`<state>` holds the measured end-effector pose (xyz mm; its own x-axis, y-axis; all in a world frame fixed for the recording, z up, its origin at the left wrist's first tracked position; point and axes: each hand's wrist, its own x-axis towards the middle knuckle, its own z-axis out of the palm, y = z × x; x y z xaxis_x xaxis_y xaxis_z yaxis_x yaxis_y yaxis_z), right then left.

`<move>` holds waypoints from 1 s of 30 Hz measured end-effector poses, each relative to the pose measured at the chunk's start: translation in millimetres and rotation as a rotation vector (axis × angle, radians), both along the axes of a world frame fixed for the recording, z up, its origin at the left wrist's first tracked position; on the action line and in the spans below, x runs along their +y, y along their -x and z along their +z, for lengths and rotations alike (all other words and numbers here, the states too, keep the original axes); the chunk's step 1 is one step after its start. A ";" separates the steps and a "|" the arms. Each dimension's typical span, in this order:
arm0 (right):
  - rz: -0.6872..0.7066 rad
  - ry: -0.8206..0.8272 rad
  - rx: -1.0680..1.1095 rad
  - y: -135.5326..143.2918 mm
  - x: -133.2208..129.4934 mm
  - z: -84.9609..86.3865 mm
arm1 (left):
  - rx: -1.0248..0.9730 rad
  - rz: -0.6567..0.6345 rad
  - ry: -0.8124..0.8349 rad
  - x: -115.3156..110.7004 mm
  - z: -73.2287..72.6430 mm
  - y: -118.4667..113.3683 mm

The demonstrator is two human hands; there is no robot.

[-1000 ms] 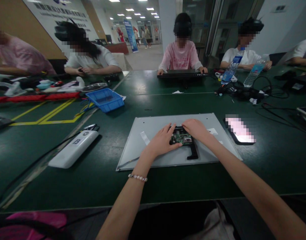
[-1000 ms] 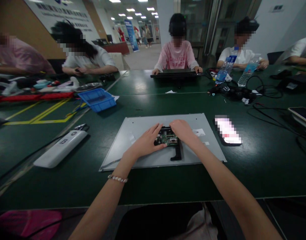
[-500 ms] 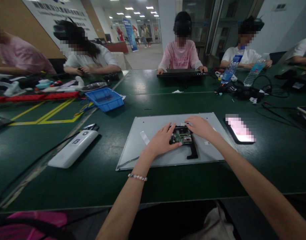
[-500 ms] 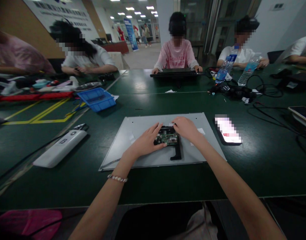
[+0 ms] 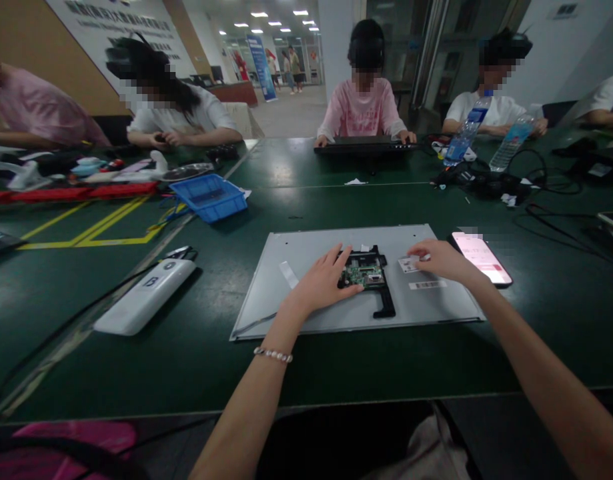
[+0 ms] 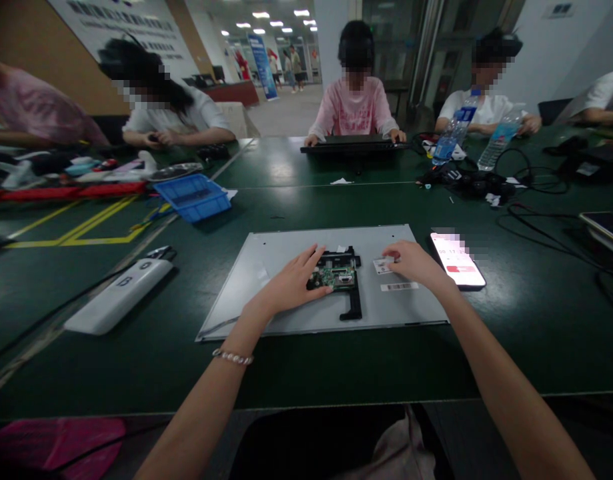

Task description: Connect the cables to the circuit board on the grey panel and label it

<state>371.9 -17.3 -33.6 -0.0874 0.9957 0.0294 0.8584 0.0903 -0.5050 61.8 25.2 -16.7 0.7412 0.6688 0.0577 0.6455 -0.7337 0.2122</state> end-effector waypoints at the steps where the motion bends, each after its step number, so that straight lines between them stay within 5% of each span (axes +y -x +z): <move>1: -0.023 0.007 0.010 0.7 -0.4 0.0 | 0.001 0.001 0.004 0.1 0.1 -0.1; 9: -0.183 0.017 0.216 -0.6 -9.0 -2.3 | 0.014 0.007 0.002 -0.3 1.7 -0.9; 18: -0.092 0.189 0.679 27.9 -18.5 1.6 | 0.010 -0.049 -0.123 -3.1 4.7 -6.2; 30: -0.037 0.158 0.639 49.7 -18.2 -5.6 | -0.009 -0.273 -0.193 -28.5 12.2 -40.1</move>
<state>322.2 -35.6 -39.2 -0.0666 0.9944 -0.0822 0.3859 -0.0502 -0.9212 101.9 -3.3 -4.5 0.8904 0.4216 0.1713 0.4183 -0.9065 0.0570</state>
